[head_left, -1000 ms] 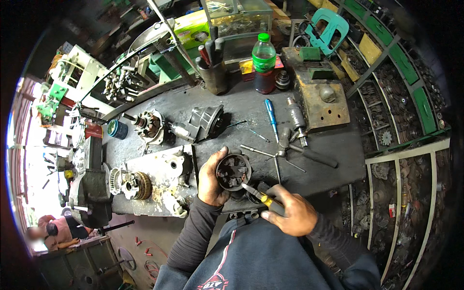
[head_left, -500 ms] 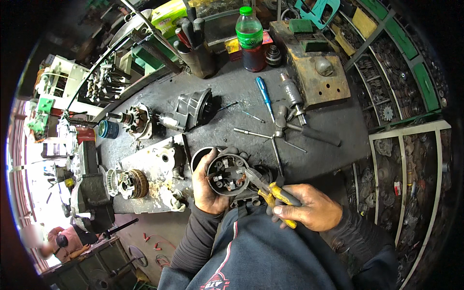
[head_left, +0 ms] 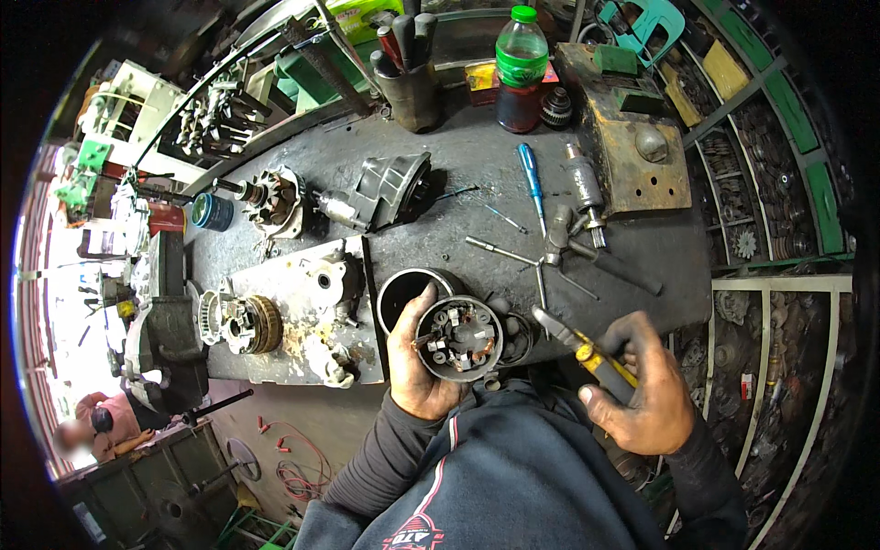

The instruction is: The person disassembles and reassembles a cylindrical mechanical component using pliers, a hammer, and a screwdriver. They remove small internal pieces, tap them into place, and repeatedly adjust the assembly on a cluttered workbench.

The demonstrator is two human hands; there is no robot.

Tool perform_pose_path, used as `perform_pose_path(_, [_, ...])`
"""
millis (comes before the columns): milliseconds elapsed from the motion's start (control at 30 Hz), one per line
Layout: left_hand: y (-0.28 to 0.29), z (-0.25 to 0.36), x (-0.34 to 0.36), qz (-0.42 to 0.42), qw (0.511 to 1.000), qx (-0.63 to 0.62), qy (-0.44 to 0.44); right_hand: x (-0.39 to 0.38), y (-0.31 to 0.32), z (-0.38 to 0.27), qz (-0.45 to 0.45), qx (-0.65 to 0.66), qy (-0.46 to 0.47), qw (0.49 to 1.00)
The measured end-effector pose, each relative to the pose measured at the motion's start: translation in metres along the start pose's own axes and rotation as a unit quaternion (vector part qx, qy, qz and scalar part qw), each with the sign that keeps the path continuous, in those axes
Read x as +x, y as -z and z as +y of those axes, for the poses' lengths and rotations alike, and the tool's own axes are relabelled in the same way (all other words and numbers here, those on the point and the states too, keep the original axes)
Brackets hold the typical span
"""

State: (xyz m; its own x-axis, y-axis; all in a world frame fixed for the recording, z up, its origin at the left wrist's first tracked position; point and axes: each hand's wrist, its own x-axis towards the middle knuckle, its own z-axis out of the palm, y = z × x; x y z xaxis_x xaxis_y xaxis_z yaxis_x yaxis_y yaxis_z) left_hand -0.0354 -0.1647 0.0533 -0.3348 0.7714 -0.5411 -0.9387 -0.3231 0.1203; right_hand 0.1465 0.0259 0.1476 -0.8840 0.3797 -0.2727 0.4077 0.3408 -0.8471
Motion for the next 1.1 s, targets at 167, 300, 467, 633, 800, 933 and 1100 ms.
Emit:
perform_pose_path(167, [0.008, 0.001, 0.001, 0.006, 0.999, -0.045, 0.010, 0.002, 0.009, 0.008, -0.027, 0.156, -0.078, 0.984])
perform_pose_path(300, [0.012, 0.002, 0.001, 0.005, 0.999, -0.052, 0.000, 0.005, 0.009, 0.015, -0.087, 0.284, -0.130, 0.946])
perform_pose_path(467, [0.013, 0.003, -0.001, -0.023, 0.999, -0.042, -0.021, 0.001, -0.018, 0.006, -0.026, 0.377, -0.208, 0.902])
perform_pose_path(633, [0.013, 0.003, -0.006, -0.030, 0.998, -0.006, -0.050, -0.002, -0.017, -0.021, -0.070, 0.187, -0.085, 0.976])
perform_pose_path(800, [0.013, 0.009, -0.009, -0.045, 0.998, -0.042, -0.027, -0.003, -0.020, -0.026, -0.034, -0.057, 0.034, 0.997])
perform_pose_path(933, [0.012, 0.011, -0.018, -0.015, 0.998, -0.041, -0.038, 0.008, -0.025, 0.015, 0.037, -0.178, -0.003, 0.983])
perform_pose_path(1100, [0.018, 0.024, -0.038, -0.054, 0.989, 0.009, -0.140, 0.027, -0.049, 0.116, 0.156, -0.309, -0.110, 0.932])
